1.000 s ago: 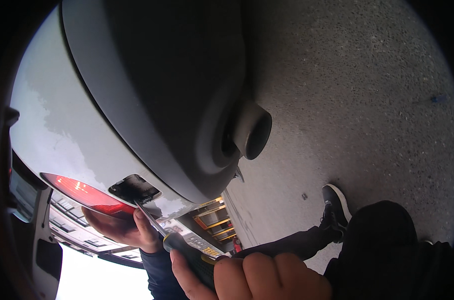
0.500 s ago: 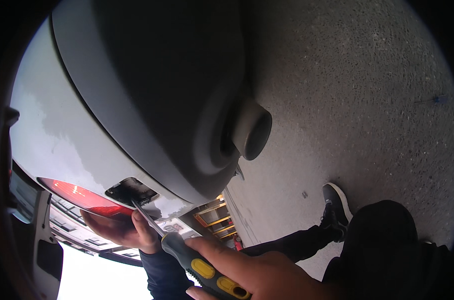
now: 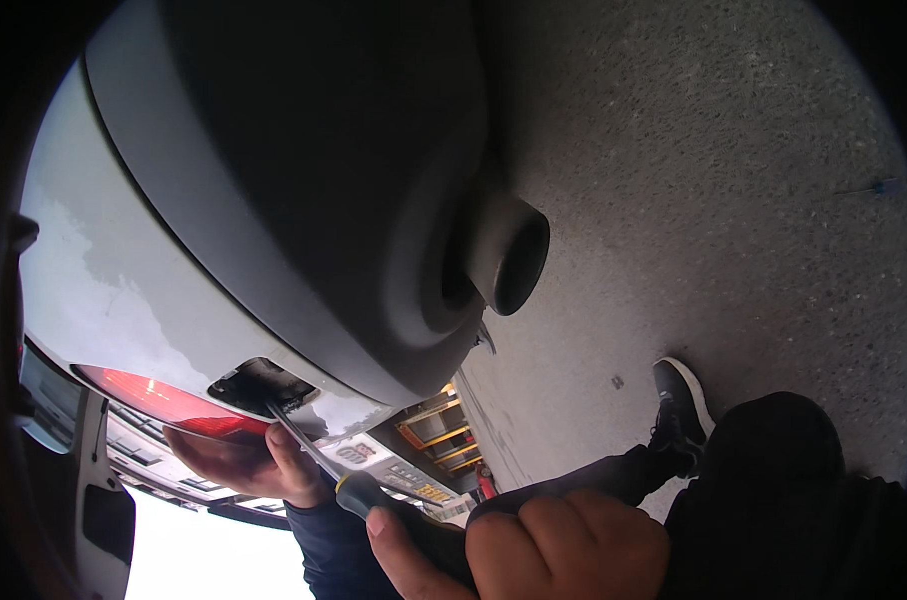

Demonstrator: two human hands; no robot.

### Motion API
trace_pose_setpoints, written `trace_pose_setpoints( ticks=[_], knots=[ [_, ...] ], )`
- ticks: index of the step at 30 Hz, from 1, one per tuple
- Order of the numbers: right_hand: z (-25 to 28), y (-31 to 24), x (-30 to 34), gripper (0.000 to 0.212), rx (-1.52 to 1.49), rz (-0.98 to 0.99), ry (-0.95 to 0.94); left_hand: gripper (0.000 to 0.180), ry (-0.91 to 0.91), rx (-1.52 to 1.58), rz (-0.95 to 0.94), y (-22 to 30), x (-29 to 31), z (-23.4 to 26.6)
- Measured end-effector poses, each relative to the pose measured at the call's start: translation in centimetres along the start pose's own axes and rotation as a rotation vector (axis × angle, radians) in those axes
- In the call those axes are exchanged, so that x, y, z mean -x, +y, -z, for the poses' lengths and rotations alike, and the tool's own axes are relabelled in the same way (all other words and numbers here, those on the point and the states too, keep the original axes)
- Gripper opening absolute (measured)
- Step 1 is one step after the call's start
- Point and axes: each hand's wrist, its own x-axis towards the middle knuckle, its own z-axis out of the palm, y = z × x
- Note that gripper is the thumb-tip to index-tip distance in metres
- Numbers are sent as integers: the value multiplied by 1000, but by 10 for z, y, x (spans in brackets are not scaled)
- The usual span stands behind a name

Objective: The person uses a screwdriver to pry and remove the rear taillight assembly from a white car. After detaching the housing, they disconnect the wiring harness and bulb, then walk into a parts storage area and place the bulb on a shelf.

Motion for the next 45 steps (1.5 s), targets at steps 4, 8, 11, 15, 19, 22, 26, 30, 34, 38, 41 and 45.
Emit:
trace_pose_setpoints(
  ticks=[4,8,11,15,19,22,26,30,34,38,41,45],
  knots=[
    [-4,-1,2,41,-254,-74,-63,111,-2,36,36,-1,1,3],
    [3,-8,-5,53,-890,-509,-340,110,-10,-36,-10,-1,-1,6],
    [6,-15,-13,60,-1251,-712,-271,110,-18,3,15,1,-1,3],
    [14,-15,-16,45,-763,-471,-310,102,29,-5,49,6,0,-1],
    [3,-14,-16,31,46,-107,-34,102,4,68,48,8,-2,-1],
    [0,-12,-15,33,175,-29,-3,106,-9,102,48,6,-2,-1],
    [6,-4,-12,37,-118,-115,-56,109,-15,150,73,4,2,-2],
    [2,1,-6,38,-219,-125,-100,102,-3,56,-5,0,0,0],
    [-16,3,-1,32,-155,-81,160,101,-27,-92,-67,-4,-4,5],
    [-23,9,-1,21,-90,72,297,104,10,-110,0,-8,1,7],
    [-19,9,-3,19,-107,204,330,110,-10,-38,47,-7,4,7],
    [-1,4,-7,21,-301,115,53,109,2,-4,32,1,-1,2]
  ],
)
